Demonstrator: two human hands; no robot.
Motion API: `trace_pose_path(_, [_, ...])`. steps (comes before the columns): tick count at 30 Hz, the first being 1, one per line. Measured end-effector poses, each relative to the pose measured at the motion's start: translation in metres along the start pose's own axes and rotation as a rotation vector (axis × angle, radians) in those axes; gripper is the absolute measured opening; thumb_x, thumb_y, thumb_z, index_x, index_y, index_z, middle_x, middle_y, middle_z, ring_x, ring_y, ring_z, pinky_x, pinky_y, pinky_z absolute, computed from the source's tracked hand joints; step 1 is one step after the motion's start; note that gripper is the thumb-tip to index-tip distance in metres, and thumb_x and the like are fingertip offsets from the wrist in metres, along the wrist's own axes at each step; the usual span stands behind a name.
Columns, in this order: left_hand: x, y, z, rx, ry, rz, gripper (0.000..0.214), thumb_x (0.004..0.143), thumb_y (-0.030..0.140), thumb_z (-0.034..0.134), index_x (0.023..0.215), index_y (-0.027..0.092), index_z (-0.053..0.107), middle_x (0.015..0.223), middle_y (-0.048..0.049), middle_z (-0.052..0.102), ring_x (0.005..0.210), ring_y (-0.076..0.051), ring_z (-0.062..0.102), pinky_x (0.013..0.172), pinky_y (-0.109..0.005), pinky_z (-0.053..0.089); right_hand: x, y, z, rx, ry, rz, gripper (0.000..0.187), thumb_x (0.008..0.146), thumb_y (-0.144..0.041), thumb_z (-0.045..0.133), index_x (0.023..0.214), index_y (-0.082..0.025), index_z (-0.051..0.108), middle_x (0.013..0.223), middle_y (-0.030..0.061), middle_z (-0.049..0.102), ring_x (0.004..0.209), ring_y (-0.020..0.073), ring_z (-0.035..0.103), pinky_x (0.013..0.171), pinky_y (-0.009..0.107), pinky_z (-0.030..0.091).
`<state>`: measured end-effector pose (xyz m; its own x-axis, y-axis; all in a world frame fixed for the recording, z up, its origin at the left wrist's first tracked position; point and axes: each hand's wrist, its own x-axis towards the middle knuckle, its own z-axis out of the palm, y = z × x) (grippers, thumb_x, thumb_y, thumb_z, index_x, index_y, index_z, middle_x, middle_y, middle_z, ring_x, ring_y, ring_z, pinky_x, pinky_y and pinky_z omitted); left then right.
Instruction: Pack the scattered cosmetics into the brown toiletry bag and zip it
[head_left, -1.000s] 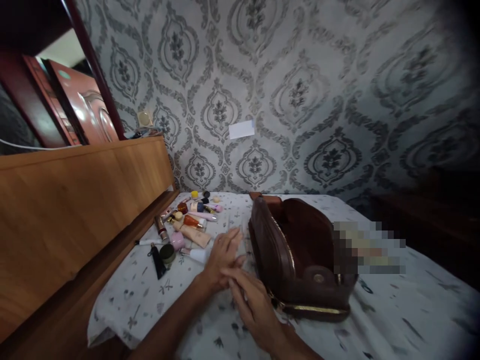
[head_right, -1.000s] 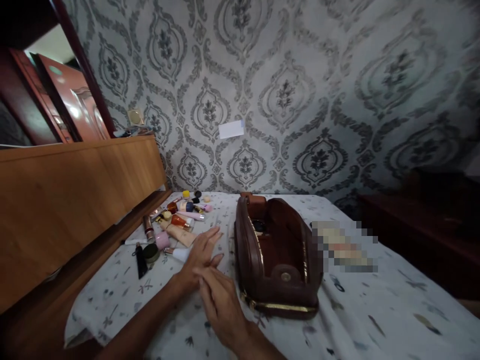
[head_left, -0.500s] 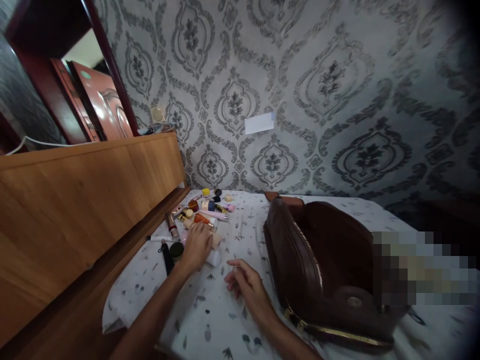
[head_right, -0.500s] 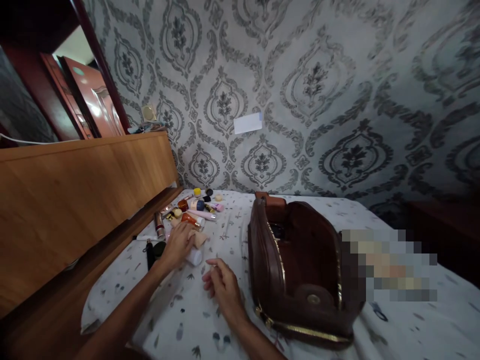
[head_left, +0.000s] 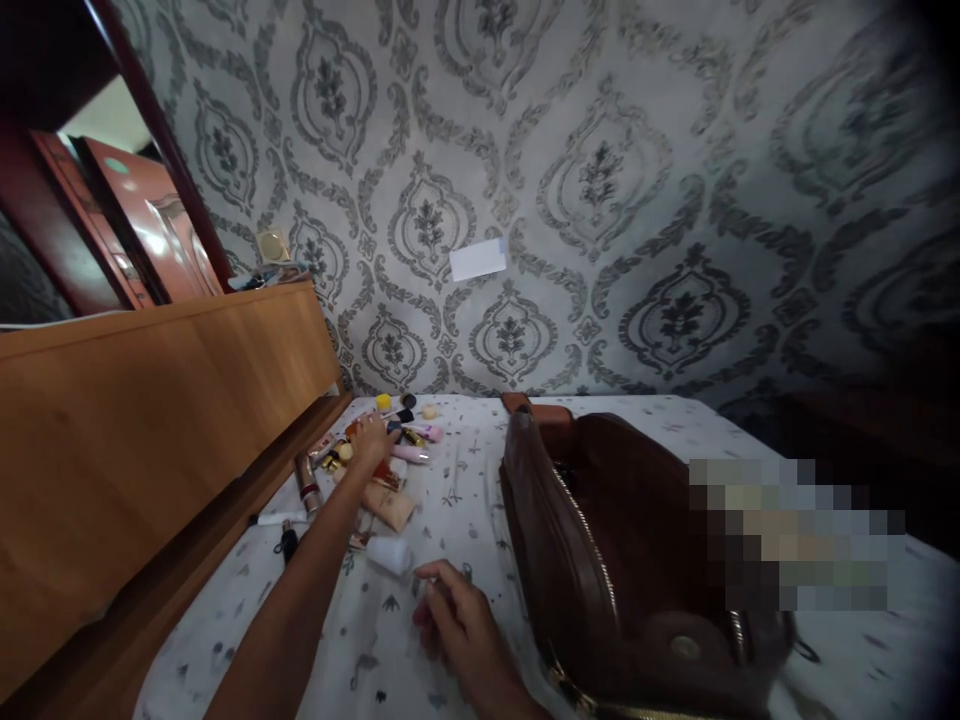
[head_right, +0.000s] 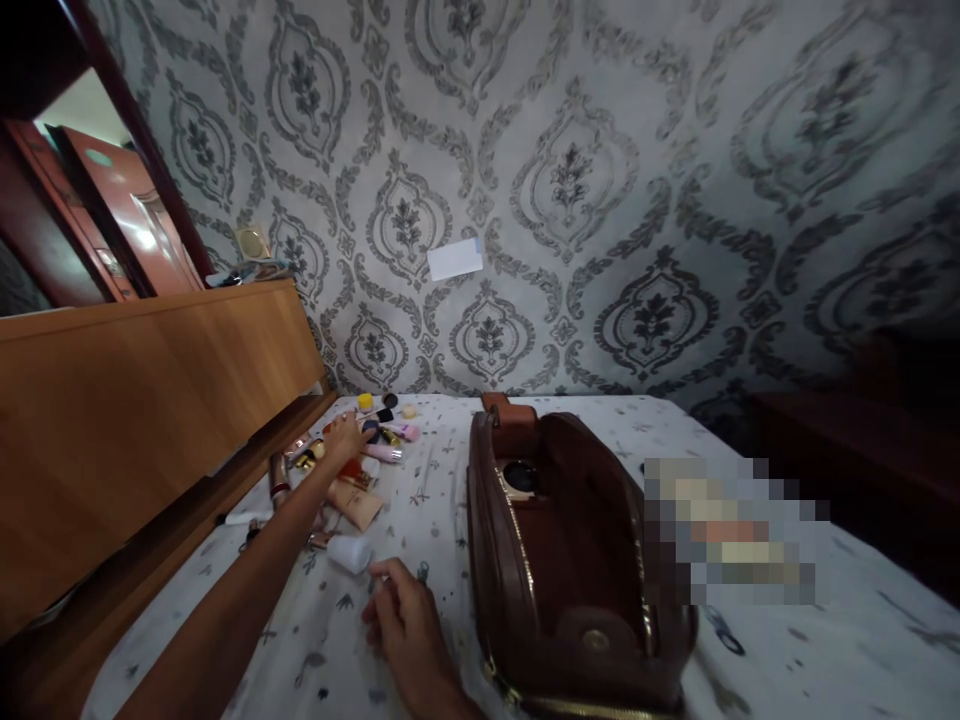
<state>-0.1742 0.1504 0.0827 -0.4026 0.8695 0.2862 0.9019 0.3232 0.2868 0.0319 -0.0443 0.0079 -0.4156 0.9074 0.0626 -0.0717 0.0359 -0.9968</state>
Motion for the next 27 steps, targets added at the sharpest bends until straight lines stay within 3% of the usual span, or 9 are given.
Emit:
trace_pose_path(5, [0.017, 0.000, 0.009, -0.121, -0.065, -0.086, 0.053, 0.073, 0.037, 0.070, 0.119, 0.015, 0.054, 0.120, -0.0220, 0.064, 0.113, -0.038, 0.060, 0.090, -0.046, 0.046, 0.000, -0.002, -0.001, -0.015, -0.020, -0.004, 0.044, 0.085, -0.059, 0.044, 0.097, -0.019, 0.060, 0.068, 0.0005, 0.060, 0.055, 0.0141, 0.055, 0.051, 0.025, 0.040])
trace_pose_path(11, [0.012, 0.001, -0.016, -0.416, -0.011, -0.084, 0.043, 0.081, 0.036, 0.062, 0.117, 0.015, 0.055, 0.115, -0.0164, 0.067, 0.113, -0.031, 0.061, 0.089, -0.040, 0.048, 0.000, -0.002, -0.001, 0.045, 0.005, 0.026, 0.044, 0.082, -0.058, 0.049, 0.100, -0.019, 0.060, 0.070, 0.0003, 0.060, 0.055, 0.0134, 0.054, 0.049, 0.023, 0.038])
trace_pose_path(13, [-0.005, 0.003, -0.028, -0.529, -0.002, -0.047, 0.039, 0.086, 0.040, 0.056, 0.118, 0.018, 0.056, 0.113, -0.0113, 0.068, 0.105, -0.025, 0.065, 0.084, -0.034, 0.052, 0.001, -0.004, -0.001, 0.085, 0.011, 0.045, 0.045, 0.080, -0.059, 0.052, 0.100, -0.019, 0.060, 0.070, 0.0005, 0.061, 0.056, 0.0136, 0.056, 0.048, 0.023, 0.037])
trace_pose_path(16, [-0.048, 0.003, -0.039, -0.803, -0.073, 0.013, 0.038, 0.090, 0.047, 0.048, 0.116, 0.020, 0.057, 0.106, -0.0070, 0.070, 0.089, -0.017, 0.068, 0.072, -0.027, 0.055, 0.001, -0.010, -0.001, 0.150, 0.033, 0.040, 0.049, 0.077, -0.062, 0.057, 0.100, -0.019, 0.060, 0.071, 0.0012, 0.062, 0.056, 0.0142, 0.057, 0.045, 0.022, 0.035])
trace_pose_path(18, [-0.085, 0.002, -0.041, -1.280, -0.294, 0.031, 0.041, 0.086, 0.049, 0.056, 0.109, 0.016, 0.060, 0.098, -0.0089, 0.071, 0.079, -0.017, 0.068, 0.065, -0.026, 0.055, 0.000, -0.014, -0.002, 0.201, 0.068, 0.021, 0.052, 0.076, -0.062, 0.059, 0.106, -0.019, 0.058, 0.075, 0.0024, 0.063, 0.058, 0.0150, 0.058, 0.044, 0.021, 0.035])
trace_pose_path(20, [-0.121, 0.001, -0.040, -1.564, -0.476, -0.028, 0.040, 0.080, 0.048, 0.066, 0.100, 0.014, 0.062, 0.088, -0.0086, 0.072, 0.072, -0.017, 0.067, 0.060, -0.025, 0.055, -0.001, -0.018, -0.003, 0.246, 0.125, 0.002, 0.057, 0.077, -0.060, 0.060, 0.117, -0.020, 0.054, 0.082, 0.0041, 0.064, 0.064, 0.0170, 0.062, 0.045, 0.022, 0.038])
trace_pose_path(23, [-0.161, 0.000, -0.039, -1.699, -0.659, -0.131, 0.038, 0.083, 0.048, 0.065, 0.097, 0.013, 0.063, 0.084, -0.0088, 0.072, 0.072, -0.017, 0.068, 0.059, -0.024, 0.055, -0.003, -0.022, -0.005, 0.262, 0.190, -0.033, 0.066, 0.078, -0.056, 0.062, 0.131, -0.021, 0.045, 0.100, 0.0084, 0.065, 0.078, 0.0213, 0.066, 0.050, 0.025, 0.045])
trace_pose_path(27, [-0.186, 0.002, -0.038, -1.735, -0.808, -0.192, 0.044, 0.091, 0.053, 0.051, 0.099, 0.012, 0.064, 0.082, -0.0096, 0.072, 0.071, -0.017, 0.069, 0.061, -0.025, 0.057, -0.004, -0.025, -0.007, 0.196, 0.160, -0.119, 0.065, 0.082, -0.052, 0.058, 0.136, -0.019, 0.042, 0.119, 0.0128, 0.063, 0.097, 0.0248, 0.065, 0.065, 0.029, 0.054])
